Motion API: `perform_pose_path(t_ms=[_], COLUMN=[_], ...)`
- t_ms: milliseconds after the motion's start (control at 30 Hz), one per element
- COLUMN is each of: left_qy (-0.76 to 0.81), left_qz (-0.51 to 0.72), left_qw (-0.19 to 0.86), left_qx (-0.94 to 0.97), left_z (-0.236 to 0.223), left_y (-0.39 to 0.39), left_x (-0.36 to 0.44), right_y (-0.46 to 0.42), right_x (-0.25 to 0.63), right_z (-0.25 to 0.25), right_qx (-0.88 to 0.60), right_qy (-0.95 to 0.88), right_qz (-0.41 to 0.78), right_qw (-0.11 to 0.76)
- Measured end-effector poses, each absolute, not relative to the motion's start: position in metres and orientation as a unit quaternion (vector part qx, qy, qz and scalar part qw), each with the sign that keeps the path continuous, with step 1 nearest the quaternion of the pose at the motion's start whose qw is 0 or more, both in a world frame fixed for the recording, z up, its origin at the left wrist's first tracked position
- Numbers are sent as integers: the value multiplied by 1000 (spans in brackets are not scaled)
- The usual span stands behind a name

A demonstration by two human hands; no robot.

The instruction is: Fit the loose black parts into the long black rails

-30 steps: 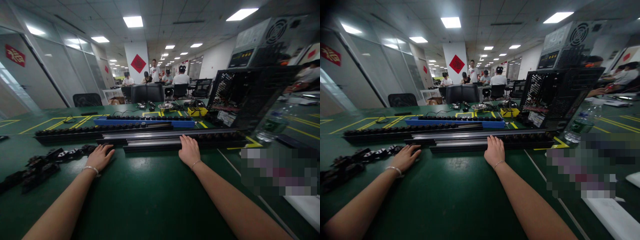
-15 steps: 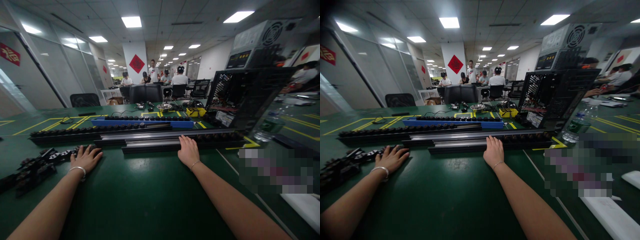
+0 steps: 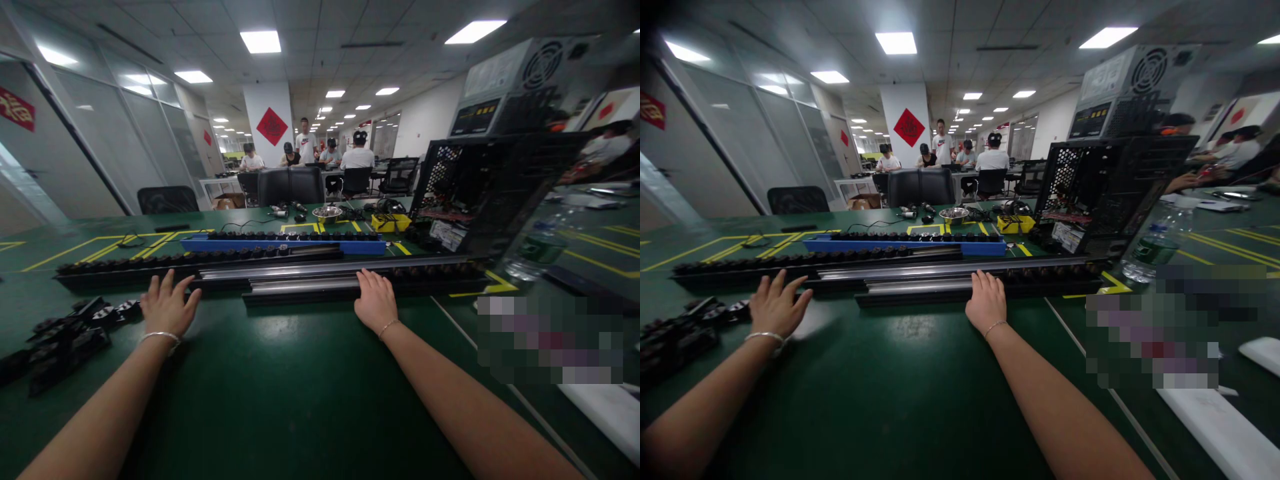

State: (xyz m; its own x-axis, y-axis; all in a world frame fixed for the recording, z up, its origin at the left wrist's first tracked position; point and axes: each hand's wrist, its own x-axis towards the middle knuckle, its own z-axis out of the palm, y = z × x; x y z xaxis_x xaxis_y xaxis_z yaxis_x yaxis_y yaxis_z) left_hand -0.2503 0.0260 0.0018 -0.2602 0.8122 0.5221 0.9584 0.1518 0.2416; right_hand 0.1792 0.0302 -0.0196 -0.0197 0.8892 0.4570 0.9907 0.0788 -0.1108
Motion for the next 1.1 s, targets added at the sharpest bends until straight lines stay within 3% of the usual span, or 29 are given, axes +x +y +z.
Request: perform_pose_path(t_ms=[167,233,367,567,767,1100], left_qy=[-571,-518,-523,-640,-633,-588], left_qz=[-482,-491,-340,-145,-152,-138], left_qw=[181,220,245,128,121,85], left_qx=[-640,-665,-742,-743,-750,-792], left_z=[15,11,-6,-23,-21,-16], left_y=[18,12,2,-5,-5,0], left_x=[-162,-134,-107,-109,-109,-105], right_y=[31,31,31,32,29,40], right_x=[181,182,183,185,192,201], right_z=[-19,-18,-18,-17,-6,-19], right_qx=[-668,-667,-664,-649,-650,-718], right_qy=[-701,-701,-702,-701,-655,-582], right_qz=[-116,-113,-112,-103,-135,-159], right_qw=[220,225,232,278,361,346])
